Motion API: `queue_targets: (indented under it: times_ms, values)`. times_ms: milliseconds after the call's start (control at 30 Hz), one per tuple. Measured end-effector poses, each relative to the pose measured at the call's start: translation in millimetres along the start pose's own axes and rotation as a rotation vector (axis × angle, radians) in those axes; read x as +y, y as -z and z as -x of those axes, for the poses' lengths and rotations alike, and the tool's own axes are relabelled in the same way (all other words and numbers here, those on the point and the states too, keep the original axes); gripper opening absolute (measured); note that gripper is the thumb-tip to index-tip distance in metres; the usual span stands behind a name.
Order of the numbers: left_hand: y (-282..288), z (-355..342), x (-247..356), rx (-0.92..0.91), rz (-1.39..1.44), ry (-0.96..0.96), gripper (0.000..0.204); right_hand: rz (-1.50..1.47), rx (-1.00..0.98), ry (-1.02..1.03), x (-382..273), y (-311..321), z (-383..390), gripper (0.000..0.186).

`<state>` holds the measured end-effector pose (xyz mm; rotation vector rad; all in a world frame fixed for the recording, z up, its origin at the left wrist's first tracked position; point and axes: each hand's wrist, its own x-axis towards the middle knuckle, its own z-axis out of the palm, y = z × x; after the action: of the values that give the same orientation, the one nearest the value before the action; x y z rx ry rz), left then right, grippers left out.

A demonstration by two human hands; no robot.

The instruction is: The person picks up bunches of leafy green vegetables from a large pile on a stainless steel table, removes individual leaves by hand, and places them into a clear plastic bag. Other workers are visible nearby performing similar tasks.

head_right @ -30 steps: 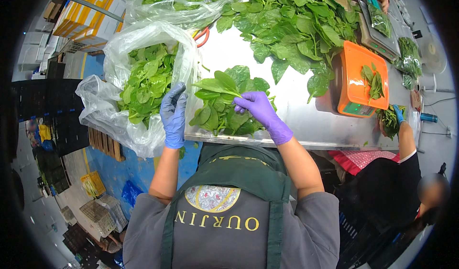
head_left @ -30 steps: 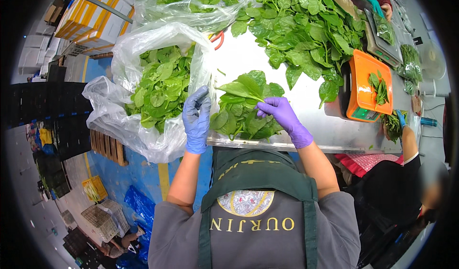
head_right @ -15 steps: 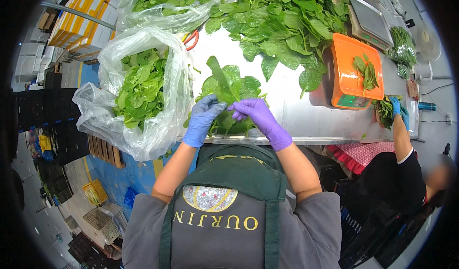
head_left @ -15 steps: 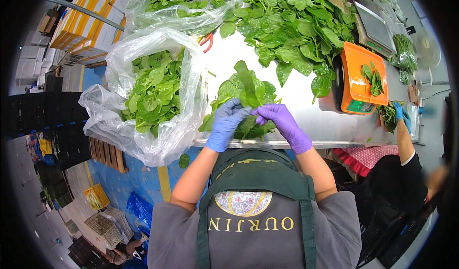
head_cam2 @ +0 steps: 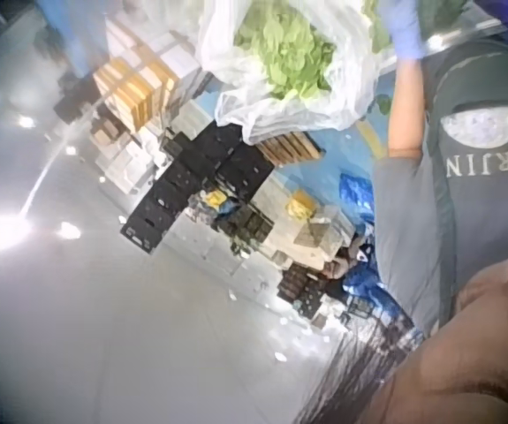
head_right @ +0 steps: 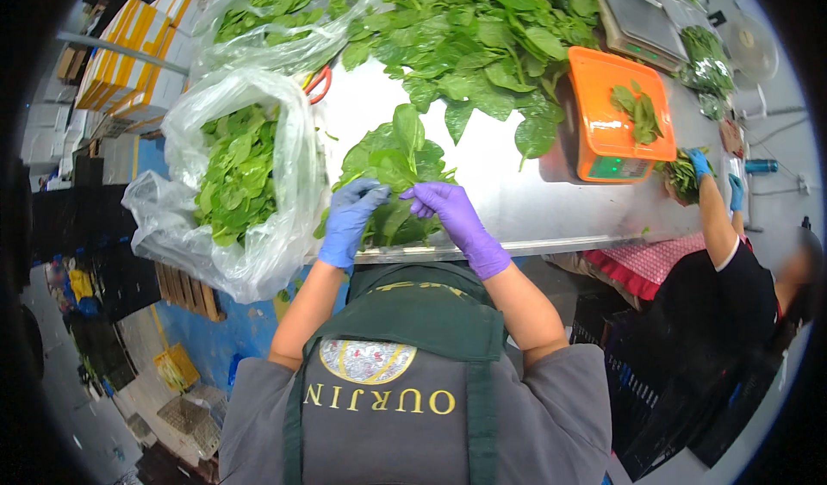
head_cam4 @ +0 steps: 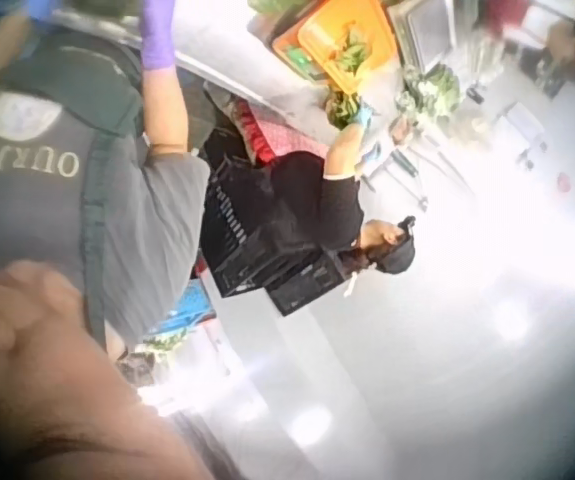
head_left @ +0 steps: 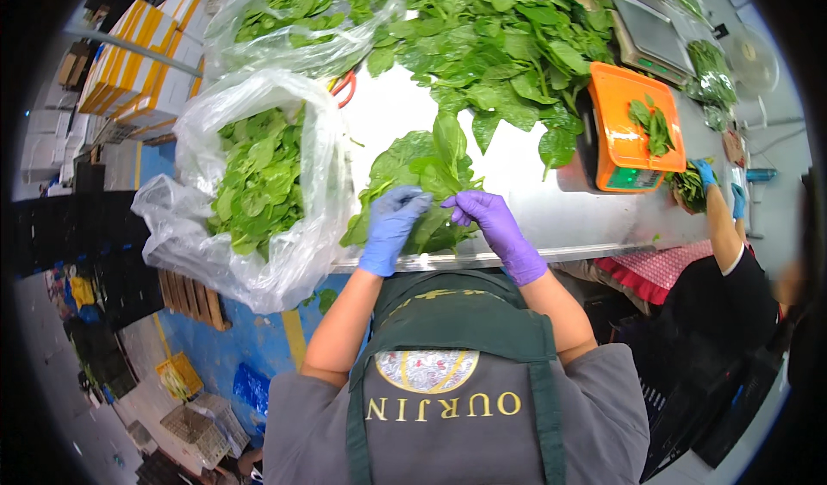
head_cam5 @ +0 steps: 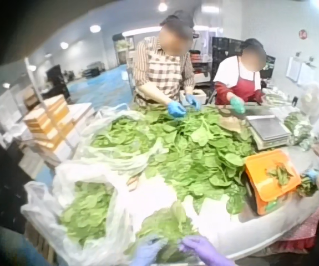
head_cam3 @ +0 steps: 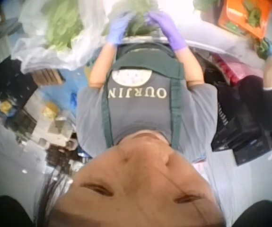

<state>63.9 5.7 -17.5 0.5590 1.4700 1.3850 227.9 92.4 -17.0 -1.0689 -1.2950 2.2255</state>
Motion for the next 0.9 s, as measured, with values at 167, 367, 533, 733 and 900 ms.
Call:
queue_targets:
  times_ms: [167, 367, 533, 733, 900]
  values:
    - [40.3, 12.1, -5.1, 0.135, -0.116, -0.024, 0.018, 0.217, 0.443, 0.435, -21.3, 77.4, -7.0, 0.022]
    - [86.4, 21.0, 3.2, 0.352, -0.113, 0.031, 0.023, 0.538, 0.877, 0.685, -94.8, 244.3, -0.6, 0.029]
    - [109.7, 20.5, 2.0, 0.339, -0.103, -0.012, 0.025, 1.294, 1.067, 0.085, -102.5, 374.3, 28.0, 0.051]
    - [83.3, 29.0, -15.2, 0.368, -0.771, -0.175, 0.031, 1.134, 0.837, 0.425, -66.8, 194.9, 9.1, 0.034]
    - [84.7, -2.5, -48.4, 0.404, -1.106, -0.212, 0.038, 0.991, 0.382, 0.351, -22.5, 65.7, -16.7, 0.022]
